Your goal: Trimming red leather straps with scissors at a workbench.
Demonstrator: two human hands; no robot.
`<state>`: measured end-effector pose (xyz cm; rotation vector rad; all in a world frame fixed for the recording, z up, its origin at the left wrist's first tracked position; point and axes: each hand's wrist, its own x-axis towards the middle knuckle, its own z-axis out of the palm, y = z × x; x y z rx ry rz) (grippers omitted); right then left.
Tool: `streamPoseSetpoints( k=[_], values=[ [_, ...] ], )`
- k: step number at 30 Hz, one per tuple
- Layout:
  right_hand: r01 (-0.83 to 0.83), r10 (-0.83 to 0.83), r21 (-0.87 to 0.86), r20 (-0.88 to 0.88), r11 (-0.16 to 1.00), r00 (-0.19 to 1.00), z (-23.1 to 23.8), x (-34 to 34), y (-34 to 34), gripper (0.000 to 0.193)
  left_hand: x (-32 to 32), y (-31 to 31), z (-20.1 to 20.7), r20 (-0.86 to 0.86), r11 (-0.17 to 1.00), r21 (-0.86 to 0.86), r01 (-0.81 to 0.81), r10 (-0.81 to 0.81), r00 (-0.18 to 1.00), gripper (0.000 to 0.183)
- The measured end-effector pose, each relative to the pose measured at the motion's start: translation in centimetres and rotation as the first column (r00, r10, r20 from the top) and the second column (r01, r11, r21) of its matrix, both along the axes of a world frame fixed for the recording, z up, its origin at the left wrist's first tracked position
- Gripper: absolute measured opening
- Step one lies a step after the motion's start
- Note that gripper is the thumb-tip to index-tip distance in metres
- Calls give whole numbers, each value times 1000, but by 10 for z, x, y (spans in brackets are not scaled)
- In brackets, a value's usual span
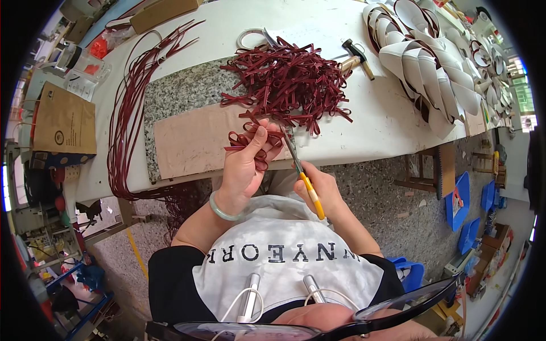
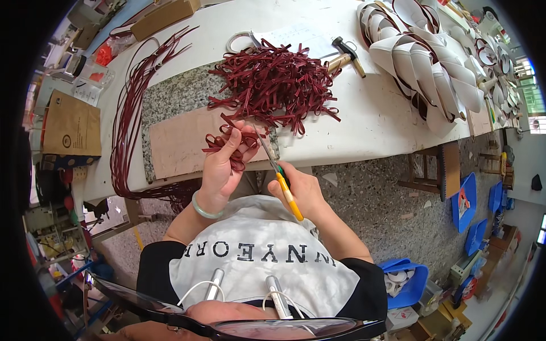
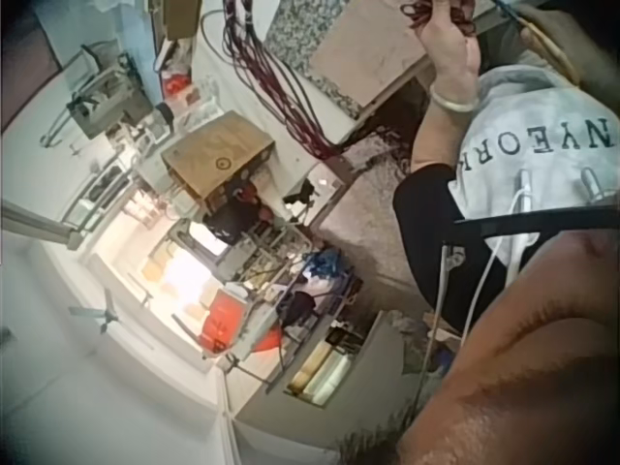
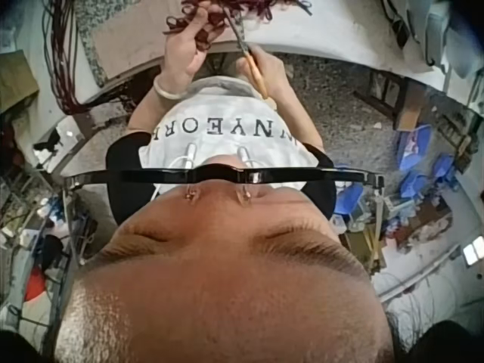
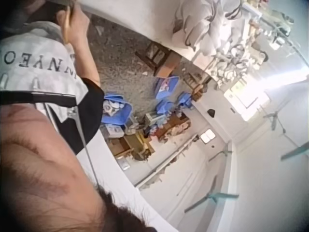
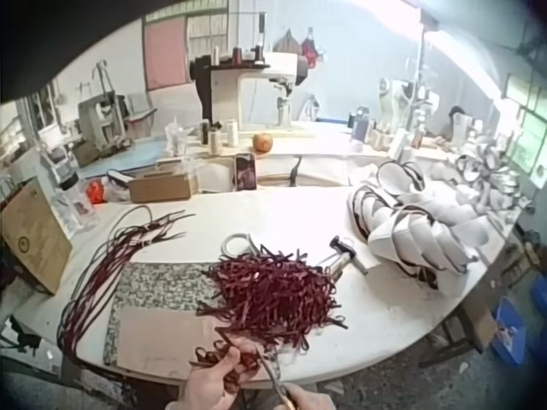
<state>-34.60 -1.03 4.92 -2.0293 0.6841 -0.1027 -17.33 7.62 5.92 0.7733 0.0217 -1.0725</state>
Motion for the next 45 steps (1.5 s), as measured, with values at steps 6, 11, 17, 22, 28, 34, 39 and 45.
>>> streamPoseSetpoints(
  k=[6,11,17,22,28,34,39,45],
  values=[
    [35,-40,145,28,989,999,-2,-7,1,51,0,-4,-4,-19,1000,-8,20,-20,1000,24],
    [66,-57,242,-45,968,997,-2,-10,-6,48,7,4,1,251,945,190,267,-309,917,22],
    [-61,73,97,-129,993,989,-1,-7,-8,58,9,14,4,258,903,247,352,-411,874,22],
    [-49,47,-25,-60,999,997,-15,-9,-4,58,8,18,6,234,879,273,392,-456,859,20],
    [-43,42,-10,-64,999,997,-13,-9,-4,51,8,19,3,214,882,262,392,-449,868,19],
    [-16,13,-49,-60,999,998,-13,-10,-2,46,9,17,3,211,866,285,410,-474,855,18],
    [25,-32,114,59,993,998,-14,-7,0,42,8,12,5,201,877,279,393,-453,869,19],
    [152,-174,328,40,932,984,-18,-13,-1,38,75,-5,-8,716,953,302,13,-236,657,18]
  ],
)
